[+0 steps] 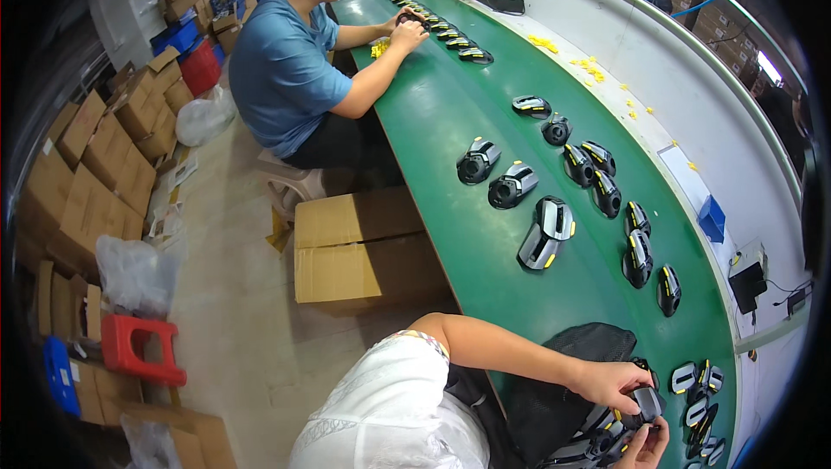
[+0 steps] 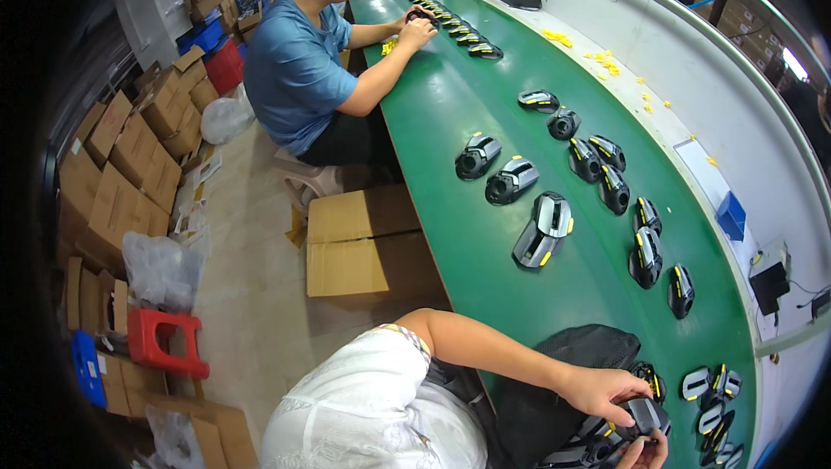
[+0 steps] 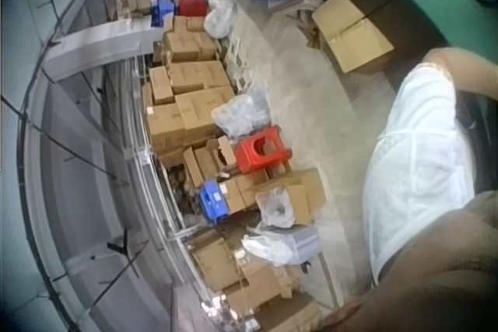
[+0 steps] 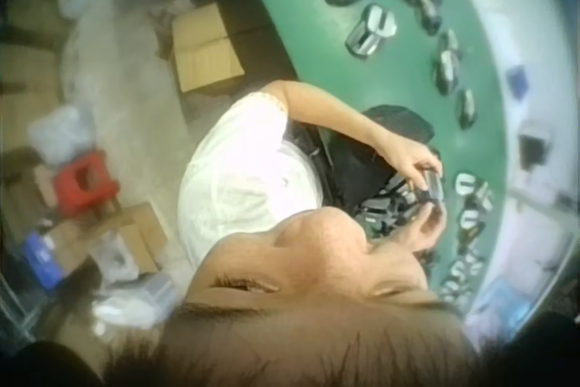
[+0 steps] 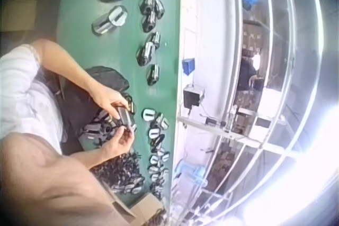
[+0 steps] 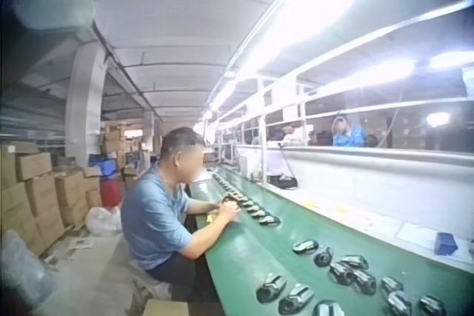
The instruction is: The person assembles electronic components and wires into casings by hand on a production line.
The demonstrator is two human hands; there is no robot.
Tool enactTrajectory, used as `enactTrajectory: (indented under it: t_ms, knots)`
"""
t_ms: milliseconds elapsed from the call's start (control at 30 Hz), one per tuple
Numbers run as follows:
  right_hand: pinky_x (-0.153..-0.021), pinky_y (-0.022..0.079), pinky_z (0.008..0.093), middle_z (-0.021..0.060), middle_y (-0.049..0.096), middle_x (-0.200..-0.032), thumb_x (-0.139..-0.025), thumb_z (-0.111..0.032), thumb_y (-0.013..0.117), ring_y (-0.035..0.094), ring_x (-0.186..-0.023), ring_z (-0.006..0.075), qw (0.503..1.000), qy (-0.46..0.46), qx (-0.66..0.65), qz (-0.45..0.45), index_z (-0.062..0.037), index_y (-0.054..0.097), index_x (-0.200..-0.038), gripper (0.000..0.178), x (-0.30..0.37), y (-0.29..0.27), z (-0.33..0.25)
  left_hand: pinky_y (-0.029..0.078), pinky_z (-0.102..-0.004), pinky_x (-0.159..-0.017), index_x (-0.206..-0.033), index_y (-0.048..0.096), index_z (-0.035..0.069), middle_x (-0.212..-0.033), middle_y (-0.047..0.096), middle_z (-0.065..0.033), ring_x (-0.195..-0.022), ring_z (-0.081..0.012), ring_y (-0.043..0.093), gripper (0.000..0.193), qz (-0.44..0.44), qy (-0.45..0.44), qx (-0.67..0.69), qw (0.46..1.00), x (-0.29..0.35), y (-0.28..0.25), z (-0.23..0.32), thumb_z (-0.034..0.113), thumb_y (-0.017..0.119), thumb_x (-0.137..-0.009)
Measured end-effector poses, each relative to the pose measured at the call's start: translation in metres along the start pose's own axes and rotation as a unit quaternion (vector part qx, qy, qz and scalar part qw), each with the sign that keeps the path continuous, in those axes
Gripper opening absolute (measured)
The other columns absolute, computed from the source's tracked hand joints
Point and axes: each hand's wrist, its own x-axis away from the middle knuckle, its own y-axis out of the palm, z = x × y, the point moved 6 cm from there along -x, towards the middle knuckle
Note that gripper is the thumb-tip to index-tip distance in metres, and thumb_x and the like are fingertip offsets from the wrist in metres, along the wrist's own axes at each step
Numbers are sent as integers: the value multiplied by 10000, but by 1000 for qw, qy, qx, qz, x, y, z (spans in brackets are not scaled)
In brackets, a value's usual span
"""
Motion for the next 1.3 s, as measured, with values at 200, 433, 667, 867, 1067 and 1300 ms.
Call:
enactTrajectory:
  t_ms: [200,433,667,867,1067,1300]
  knots:
    - [-820,467,309,145,578,-1036,-837,-22,621,563,-922,213,999,-49,0,-2,46,532,-1092,279,-2,7,4,459,-302,-637,-1070,481,-43,-853,609,-138,-725,-188,595,348,100,145,-288,941,7,1,27,92,610,-776]
    - [-814,465,302,139,569,-1033,-854,1,586,554,-932,203,998,-46,14,-33,44,523,-1097,254,-6,8,8,457,-343,-605,-1042,485,-33,-781,609,-186,-692,-311,615,332,136,180,-331,916,16,6,37,109,619,-774]
    - [-703,470,245,89,577,-930,-810,-21,656,555,-800,151,997,-61,-6,41,18,527,-1122,340,8,2,2,451,-348,-591,-1006,505,-34,-760,617,-182,-662,-302,619,297,156,163,-327,918,18,13,30,92,628,-768]
    - [-751,436,257,80,548,-958,-825,-41,623,526,-844,146,993,-90,41,58,11,514,-1063,266,-1,-8,22,446,-328,-639,-954,528,-16,-792,592,-122,-721,-169,567,257,122,79,-263,954,4,1,13,160,628,-795]
    - [-642,370,191,-18,484,-811,-753,46,651,454,-720,56,997,-30,-69,12,-30,520,-928,232,-27,32,7,452,-231,-651,-1093,550,5,-893,594,-29,-774,-55,524,311,145,-46,-147,977,21,-33,34,257,459,-935]
    - [-612,388,178,-15,492,-761,-754,25,681,473,-664,48,997,0,-78,17,-38,483,-848,228,-15,30,-2,485,-264,-824,-1225,453,-12,-1064,580,-69,-961,-114,575,377,82,-91,-11,992,16,-28,28,253,437,-958]
